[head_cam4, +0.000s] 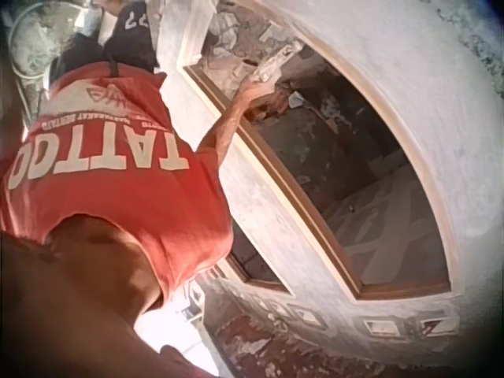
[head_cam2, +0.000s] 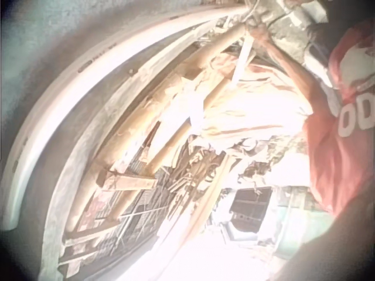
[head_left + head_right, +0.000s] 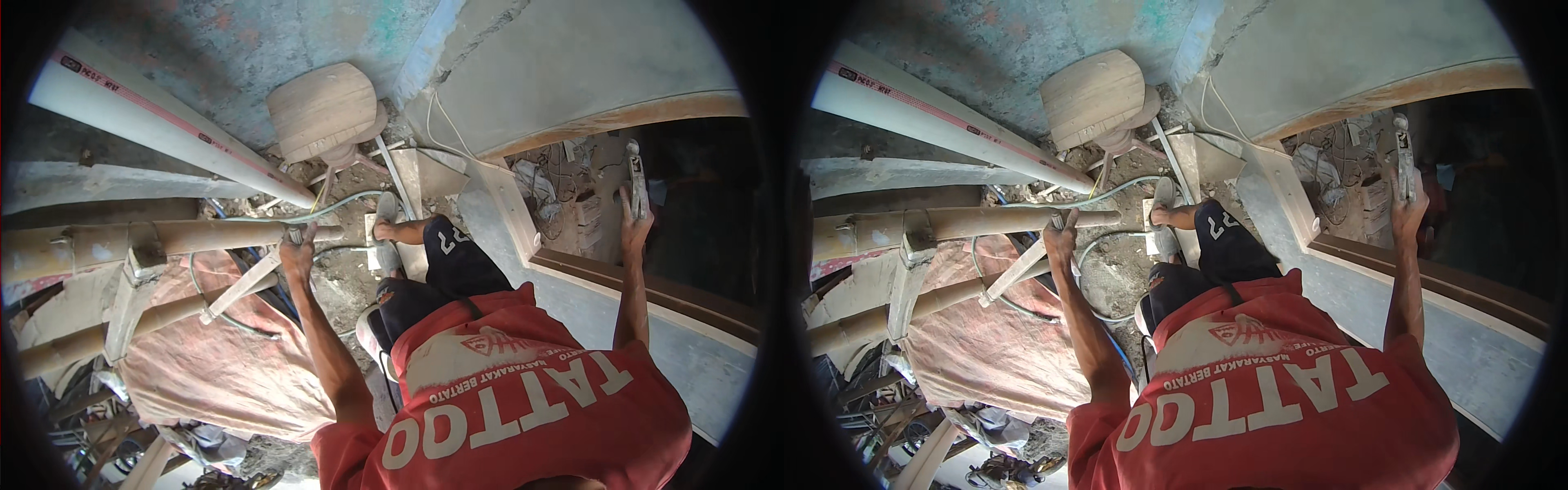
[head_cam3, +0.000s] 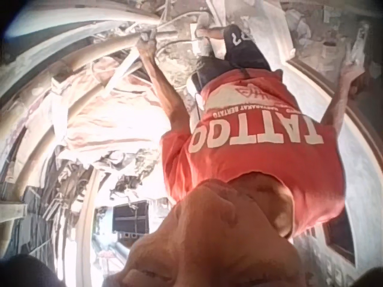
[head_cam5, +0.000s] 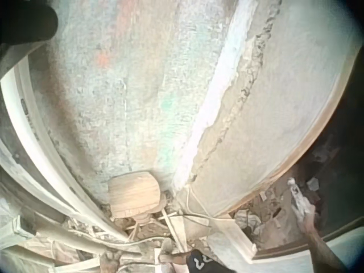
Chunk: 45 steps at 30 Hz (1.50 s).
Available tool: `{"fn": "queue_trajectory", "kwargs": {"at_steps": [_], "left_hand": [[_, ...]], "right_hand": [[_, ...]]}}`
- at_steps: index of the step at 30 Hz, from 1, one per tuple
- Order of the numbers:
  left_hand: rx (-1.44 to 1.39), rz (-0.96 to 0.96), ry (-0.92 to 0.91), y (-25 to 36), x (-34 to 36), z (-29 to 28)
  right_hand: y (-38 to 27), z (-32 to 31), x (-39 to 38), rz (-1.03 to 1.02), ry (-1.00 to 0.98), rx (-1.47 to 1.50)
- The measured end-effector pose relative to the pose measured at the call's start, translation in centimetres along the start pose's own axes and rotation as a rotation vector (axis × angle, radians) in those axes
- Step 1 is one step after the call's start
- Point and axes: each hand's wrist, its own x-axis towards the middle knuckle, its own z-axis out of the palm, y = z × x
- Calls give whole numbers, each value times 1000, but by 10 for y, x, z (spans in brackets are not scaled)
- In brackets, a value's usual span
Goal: Installing or repairing electrical wiring in a wall channel using a hammer and a screwdriver.
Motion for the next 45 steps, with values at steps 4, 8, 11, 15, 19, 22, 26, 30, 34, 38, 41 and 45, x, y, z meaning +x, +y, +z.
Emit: {"fn": "queue_trajectory", "kwargs": {"at_steps": [4,8,11,15,19,22,26,30,34,38,41,45], "left_hand": [[71,-294,-86,-4,-41,27],[56,-293,-36,-41,-75,39],[340,-161,-59,35,-79,37],[653,-247,-199,143,-28,31],[34,-293,-425,189,28,47],[46,-43,-550,193,59,89],[106,250,-659,188,89,146],[-234,99,-959,153,126,212],[-440,-299,-1126,115,157,275],[-394,-262,-1069,82,179,327],[-465,-280,-931,61,199,367],[-580,-215,-955,44,229,402]], "right_hand": [[-28,50,23,35,-259,202],[-39,105,47,-6,-405,379],[-57,94,68,290,-637,579],[-78,89,77,666,-721,666],[-77,128,60,523,-740,645],[-75,143,52,567,-833,429],[-71,178,24,691,-879,345],[-58,249,-37,830,-796,356],[-47,321,-90,953,-727,273],[-32,382,-142,868,-638,228],[-16,420,-173,838,-774,151],[-3,464,-203,604,-758,207]]}}
